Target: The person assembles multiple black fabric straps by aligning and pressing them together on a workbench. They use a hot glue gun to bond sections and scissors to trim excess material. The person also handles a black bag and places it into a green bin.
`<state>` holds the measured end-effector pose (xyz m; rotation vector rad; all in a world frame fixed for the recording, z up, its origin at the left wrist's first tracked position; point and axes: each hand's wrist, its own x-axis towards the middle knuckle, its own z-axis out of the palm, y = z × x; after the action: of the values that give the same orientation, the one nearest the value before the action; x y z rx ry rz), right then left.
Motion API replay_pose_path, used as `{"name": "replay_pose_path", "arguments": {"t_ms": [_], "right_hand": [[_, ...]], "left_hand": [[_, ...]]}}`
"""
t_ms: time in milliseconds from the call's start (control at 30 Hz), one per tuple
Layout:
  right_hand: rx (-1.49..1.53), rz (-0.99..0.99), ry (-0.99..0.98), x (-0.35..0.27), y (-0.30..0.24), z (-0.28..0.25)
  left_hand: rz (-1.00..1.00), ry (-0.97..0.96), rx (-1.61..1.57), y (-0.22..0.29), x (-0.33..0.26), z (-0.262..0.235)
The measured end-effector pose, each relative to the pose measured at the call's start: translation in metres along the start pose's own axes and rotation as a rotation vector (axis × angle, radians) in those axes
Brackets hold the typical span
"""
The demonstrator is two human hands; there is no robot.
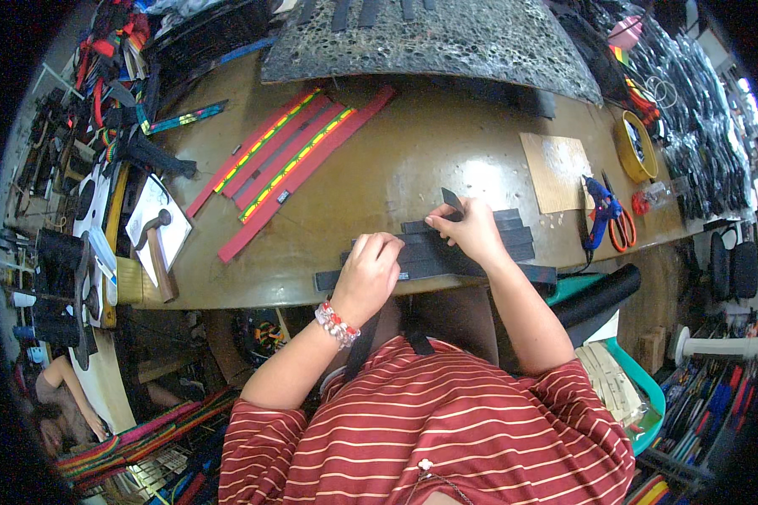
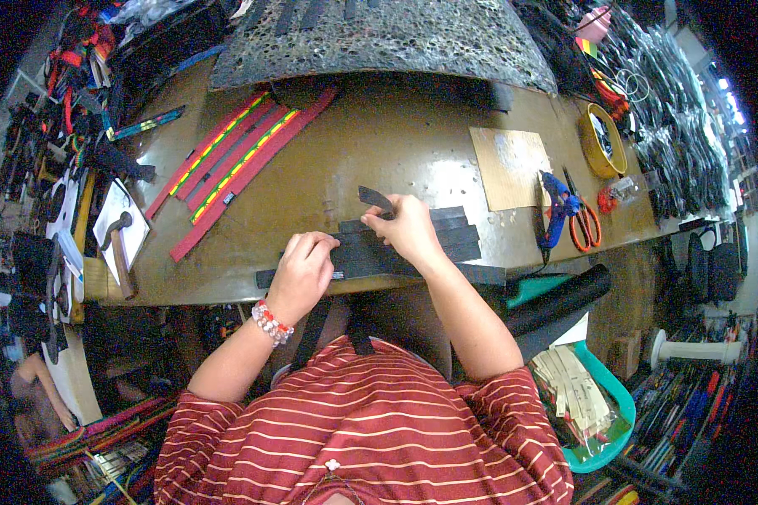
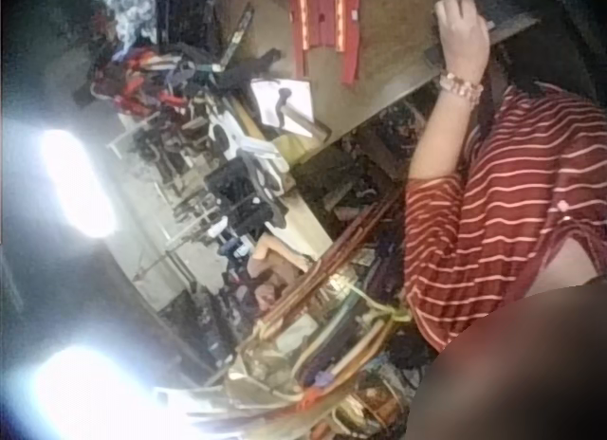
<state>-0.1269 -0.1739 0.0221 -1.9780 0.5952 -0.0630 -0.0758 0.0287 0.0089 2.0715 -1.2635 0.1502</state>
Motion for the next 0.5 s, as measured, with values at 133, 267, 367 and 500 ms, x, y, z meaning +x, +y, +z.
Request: {"name": "replay_pose_path", "arguments": {"t_ms": [133,267,367,500], "right_hand": [[0.002,-0.02,0.016,0.001,0.0,0.0],[-0.021,-0.017,0.018,0.001,0.002,0.001],[-0.05,-0.018,0.015,0.002,0.003,0.004],[0.058,-0.058,-0.042,0.002,0.004,-0.006]], "left_hand": [[-0.034,-0.008,-0.006,0.001,0.003,0.001],[-0.03,-0.035,0.019,0.002,0.005,0.001],[-0.042,-0.114,0.087,0.003,0.009,0.001],[-0.015,-0.233,0.234,0.006,0.014,0.0]]}}
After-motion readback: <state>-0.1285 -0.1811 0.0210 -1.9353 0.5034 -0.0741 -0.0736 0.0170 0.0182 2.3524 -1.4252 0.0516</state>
